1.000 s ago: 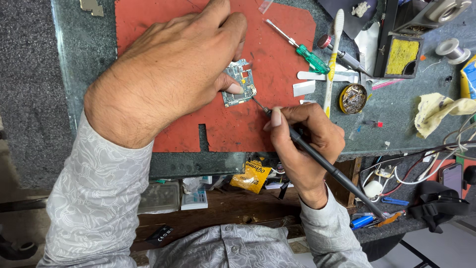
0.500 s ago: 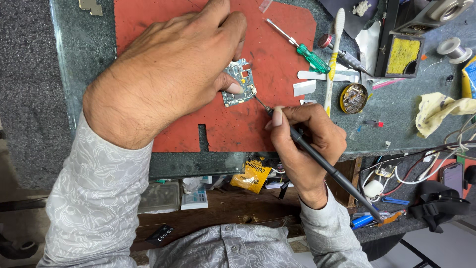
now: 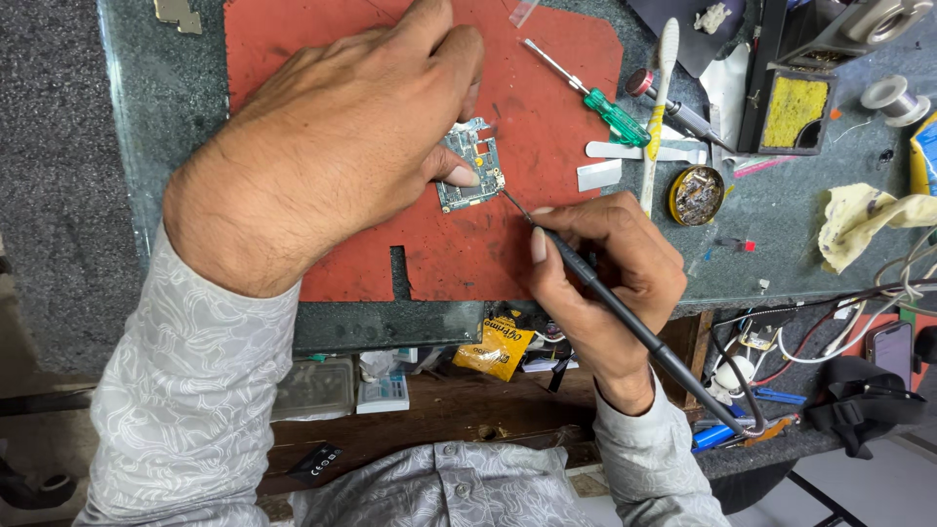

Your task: The person cleans a small circuit board with a brush and then uses a soldering iron to work on specific points on the board. The person holds the board steady with one hand while applying the soldering iron with the other.

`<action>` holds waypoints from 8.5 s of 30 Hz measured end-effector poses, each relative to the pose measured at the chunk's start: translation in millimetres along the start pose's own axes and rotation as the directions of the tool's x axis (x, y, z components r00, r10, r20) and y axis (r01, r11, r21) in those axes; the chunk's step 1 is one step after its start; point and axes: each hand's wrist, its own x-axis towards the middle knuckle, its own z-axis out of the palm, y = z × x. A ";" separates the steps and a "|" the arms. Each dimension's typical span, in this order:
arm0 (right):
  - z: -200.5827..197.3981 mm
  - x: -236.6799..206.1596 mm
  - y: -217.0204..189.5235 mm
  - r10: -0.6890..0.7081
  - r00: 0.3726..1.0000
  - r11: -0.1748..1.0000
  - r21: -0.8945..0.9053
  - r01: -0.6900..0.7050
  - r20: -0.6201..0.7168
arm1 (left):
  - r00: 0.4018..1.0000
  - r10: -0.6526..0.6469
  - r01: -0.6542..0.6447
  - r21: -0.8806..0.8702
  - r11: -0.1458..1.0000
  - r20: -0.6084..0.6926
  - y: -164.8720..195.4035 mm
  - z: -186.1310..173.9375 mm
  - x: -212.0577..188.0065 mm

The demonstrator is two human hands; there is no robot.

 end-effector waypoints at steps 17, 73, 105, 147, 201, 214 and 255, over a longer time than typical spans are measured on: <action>-12.9 14.0 3.7 0.109 0.989 0.991 0.064 -0.116 0.099 | 1.000 -0.013 0.013 0.004 1.000 -0.006 1.7 -0.4 0.1; -14.4 13.2 12.2 0.061 0.995 0.993 0.093 -0.069 0.081 | 0.999 -0.030 0.030 0.011 0.999 0.016 3.5 0.0 1.0; -14.3 13.3 10.2 0.079 0.993 0.993 0.081 -0.086 0.085 | 1.000 -0.019 0.020 0.016 1.000 -0.006 3.5 -0.3 1.1; -13.6 12.5 8.0 0.052 0.995 0.996 0.061 -0.057 0.081 | 0.998 -0.045 0.046 -0.028 0.999 0.041 2.2 -2.8 2.4; -11.5 11.9 8.8 0.017 0.997 0.997 0.075 -0.022 0.074 | 0.996 -0.062 0.062 0.003 0.998 0.056 2.8 -1.5 2.6; -10.4 11.8 9.5 0.019 0.998 0.996 0.082 -0.025 0.068 | 0.998 -0.050 0.050 -0.014 0.999 0.042 2.6 -2.3 3.5; -9.0 11.3 9.5 -0.012 0.999 0.999 0.051 0.010 0.053 | 0.999 -0.040 0.040 -0.005 0.999 0.023 1.7 -1.6 1.5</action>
